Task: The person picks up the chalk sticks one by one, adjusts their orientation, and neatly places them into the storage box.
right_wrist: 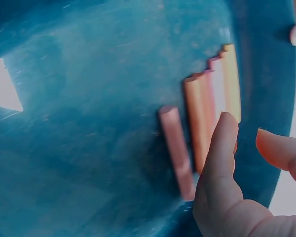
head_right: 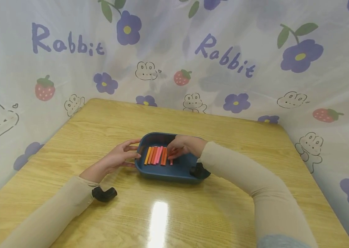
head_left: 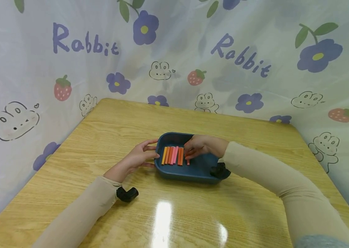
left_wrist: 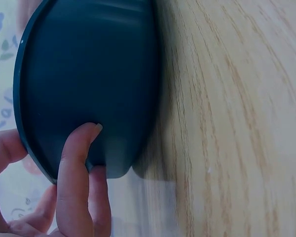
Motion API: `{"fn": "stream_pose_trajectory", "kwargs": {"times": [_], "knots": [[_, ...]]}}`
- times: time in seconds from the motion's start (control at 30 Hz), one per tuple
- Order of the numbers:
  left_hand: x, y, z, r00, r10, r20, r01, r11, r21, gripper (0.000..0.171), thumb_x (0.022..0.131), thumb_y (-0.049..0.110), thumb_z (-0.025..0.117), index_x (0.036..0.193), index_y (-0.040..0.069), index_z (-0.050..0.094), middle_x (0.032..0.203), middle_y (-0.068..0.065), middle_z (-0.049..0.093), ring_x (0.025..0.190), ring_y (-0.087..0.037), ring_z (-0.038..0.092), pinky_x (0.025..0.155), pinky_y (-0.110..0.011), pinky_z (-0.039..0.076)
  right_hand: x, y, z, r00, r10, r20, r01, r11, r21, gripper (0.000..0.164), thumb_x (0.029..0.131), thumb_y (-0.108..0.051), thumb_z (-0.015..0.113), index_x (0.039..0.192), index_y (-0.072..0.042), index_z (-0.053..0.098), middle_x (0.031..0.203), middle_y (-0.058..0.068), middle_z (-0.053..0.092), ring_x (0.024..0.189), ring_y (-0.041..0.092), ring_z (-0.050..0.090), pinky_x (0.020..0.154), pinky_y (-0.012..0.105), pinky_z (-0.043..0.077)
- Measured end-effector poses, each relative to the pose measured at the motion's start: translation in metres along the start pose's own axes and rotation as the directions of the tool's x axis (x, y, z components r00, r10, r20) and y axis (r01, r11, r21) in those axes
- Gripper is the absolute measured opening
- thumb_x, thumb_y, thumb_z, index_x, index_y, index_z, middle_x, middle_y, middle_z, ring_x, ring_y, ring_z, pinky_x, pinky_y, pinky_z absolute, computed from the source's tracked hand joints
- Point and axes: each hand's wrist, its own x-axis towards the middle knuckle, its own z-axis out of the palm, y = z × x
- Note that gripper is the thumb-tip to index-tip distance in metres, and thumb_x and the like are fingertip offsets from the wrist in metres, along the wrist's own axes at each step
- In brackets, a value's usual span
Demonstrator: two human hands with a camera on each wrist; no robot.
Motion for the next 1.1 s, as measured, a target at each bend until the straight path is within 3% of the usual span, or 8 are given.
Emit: {"fn": "stream_pose_trajectory", "kwargs": {"times": [0.27,0.4,0.67,0.97,1.1], "knots": [[0.000,0.000,0.001,1.000,-0.006,-0.002,0.006,1.000,-0.002,0.062,0.090,-0.002,0.055,0.146,0.011,0.029,0.138,-0.024,0.035,0.109,-0.040,0.053,0.074,-0.043,0.054,-0.017,-0.010,0.003,0.997,-0.055,0.053,0.052,0.997,0.054,0.053,0.090,0.009,0.047,0.139,0.006,0.029,0.133,0.028,0.037,0.104,0.032,0.052,0.094,0.042,0.045],[0.000,-0.001,0.002,1.000,-0.003,0.003,0.003,1.000,0.000,0.062,0.090,-0.002,0.055,0.146,0.011,0.028,0.138,-0.025,0.035,0.109,-0.040,0.053,0.075,-0.044,0.054,-0.030,-0.012,0.000,0.988,-0.123,0.092,0.116,0.990,0.078,0.052,0.093,0.006,0.043,0.141,0.007,0.024,0.135,0.031,0.034,0.110,0.034,0.050,0.097,0.042,0.042],[0.001,0.000,0.002,1.000,0.006,-0.005,-0.006,1.000,0.003,0.063,0.090,-0.001,0.055,0.146,0.010,0.028,0.138,-0.025,0.035,0.107,-0.039,0.054,0.075,-0.044,0.054,-0.055,-0.008,-0.011,0.967,-0.238,0.096,0.222,0.963,0.155,0.052,0.096,0.003,0.041,0.143,0.006,0.020,0.139,0.031,0.026,0.104,0.029,0.053,0.096,0.040,0.043],[0.004,-0.005,-0.002,1.000,0.016,0.009,-0.016,1.000,0.013,0.064,0.090,0.000,0.055,0.146,0.010,0.027,0.139,-0.025,0.034,0.106,-0.037,0.055,0.076,-0.045,0.054,-0.080,0.015,-0.033,0.928,-0.365,0.071,0.326,0.891,0.316,0.054,0.096,0.003,0.040,0.144,0.005,0.015,0.110,0.015,0.050,0.092,0.020,0.057,0.095,0.038,0.044],[0.005,-0.005,-0.001,1.000,0.019,0.012,-0.019,1.000,0.010,0.065,0.089,0.000,0.057,0.146,0.010,0.027,0.139,-0.025,0.035,0.104,-0.035,0.057,0.076,-0.045,0.054,-0.086,0.029,-0.045,0.921,-0.389,0.034,0.356,0.872,0.335,0.053,0.096,0.004,0.040,0.143,0.006,0.016,0.099,0.009,0.056,0.090,0.020,0.059,0.093,0.035,0.046]]}}
